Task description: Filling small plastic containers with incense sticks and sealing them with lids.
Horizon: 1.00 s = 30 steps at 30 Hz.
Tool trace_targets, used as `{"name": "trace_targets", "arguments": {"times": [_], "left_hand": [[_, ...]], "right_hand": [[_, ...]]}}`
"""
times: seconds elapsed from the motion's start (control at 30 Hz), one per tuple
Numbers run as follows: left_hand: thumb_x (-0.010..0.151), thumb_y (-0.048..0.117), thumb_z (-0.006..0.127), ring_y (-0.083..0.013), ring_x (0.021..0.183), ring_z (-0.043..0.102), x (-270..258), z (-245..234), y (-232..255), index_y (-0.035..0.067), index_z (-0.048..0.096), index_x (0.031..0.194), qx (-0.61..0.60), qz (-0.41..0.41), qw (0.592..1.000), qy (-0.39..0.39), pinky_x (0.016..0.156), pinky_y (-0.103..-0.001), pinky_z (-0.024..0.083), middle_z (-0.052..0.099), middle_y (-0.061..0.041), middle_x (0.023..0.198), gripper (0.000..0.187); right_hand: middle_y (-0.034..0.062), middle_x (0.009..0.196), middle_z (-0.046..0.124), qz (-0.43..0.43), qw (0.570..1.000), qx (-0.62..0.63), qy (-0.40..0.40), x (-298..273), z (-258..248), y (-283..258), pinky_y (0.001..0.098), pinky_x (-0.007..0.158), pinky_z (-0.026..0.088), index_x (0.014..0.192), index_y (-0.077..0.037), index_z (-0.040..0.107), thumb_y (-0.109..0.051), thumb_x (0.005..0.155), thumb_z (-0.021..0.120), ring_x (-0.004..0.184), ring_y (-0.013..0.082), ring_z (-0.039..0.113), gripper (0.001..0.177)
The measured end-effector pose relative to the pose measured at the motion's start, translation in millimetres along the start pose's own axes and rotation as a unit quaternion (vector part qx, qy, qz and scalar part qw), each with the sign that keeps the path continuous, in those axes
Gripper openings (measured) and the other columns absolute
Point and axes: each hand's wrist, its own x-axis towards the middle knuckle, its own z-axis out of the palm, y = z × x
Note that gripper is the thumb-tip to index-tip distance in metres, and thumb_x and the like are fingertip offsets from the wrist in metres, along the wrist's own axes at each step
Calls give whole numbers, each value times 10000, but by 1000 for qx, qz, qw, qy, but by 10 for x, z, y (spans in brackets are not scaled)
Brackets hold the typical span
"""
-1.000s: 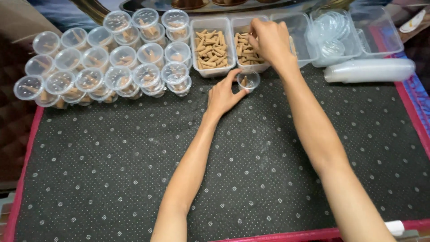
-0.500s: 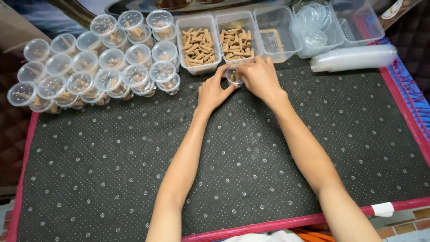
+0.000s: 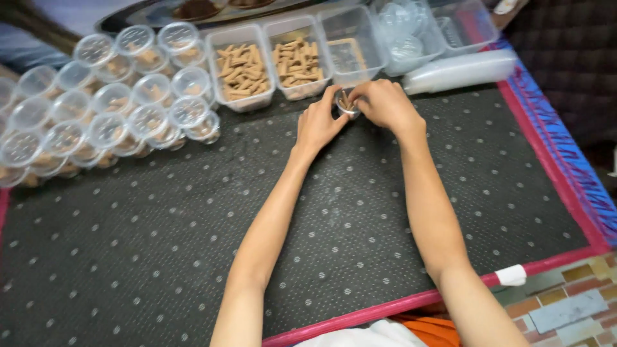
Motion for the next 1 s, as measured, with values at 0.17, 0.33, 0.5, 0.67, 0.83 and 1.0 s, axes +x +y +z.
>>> {"name": "trace_targets", "arguments": {"times": [0.17,0.33,0.5,0.67,0.83,1.0], "left_hand": [[867,421,718,-403,1127,698,235,365,480,319,468,1393,-35,29,999,-14,925,-565,563,740,-70,1229,591],[882,333,722,-436,1156,677,305,486,709,252,453,1428,-56,40,997,-24,939,-591,552,723,-140,1250,614],[909,423,645,-434,1058,679,377,605,614,230,448,1407,-1,67,998,9,698,-552,523,701,-75,1297,569],[906,430,648,-411,1063,693,393,631,594,214,456,1407,4,63,998,10,704,-557,543,698,-65,1311,578],[904,441,640,-395,1054,701,409,630,609,214,454,1411,9,52,999,-2,712,-561,552,700,-55,1307,587],[896,425,669,-401,984,717,429,649,598,228,457,1381,16,53,998,6,660,-553,551,715,-47,1270,565]], "right_hand": [[166,1105,751,86,994,64,23,-178,-217,469,557,926,513,1104,-126,759,-136,972,627,1123,426,656,187],[126,1100,755,134,982,122,61,-178,-254,822,519,933,530,1106,-150,770,-154,967,631,1114,371,678,196],[40,1014,781,139,970,99,170,-42,-502,838,456,769,525,1051,-102,769,-179,978,585,916,257,705,213],[31,983,789,148,949,0,277,549,-308,1443,541,720,518,1059,-151,740,-193,921,663,912,355,703,163],[24,938,794,187,943,-40,273,977,-125,1787,582,713,481,1015,-177,663,-241,911,673,898,403,695,123],[-14,771,758,184,943,-50,274,1127,-41,1843,527,787,484,1036,-176,635,-155,858,774,787,281,720,226]]}}
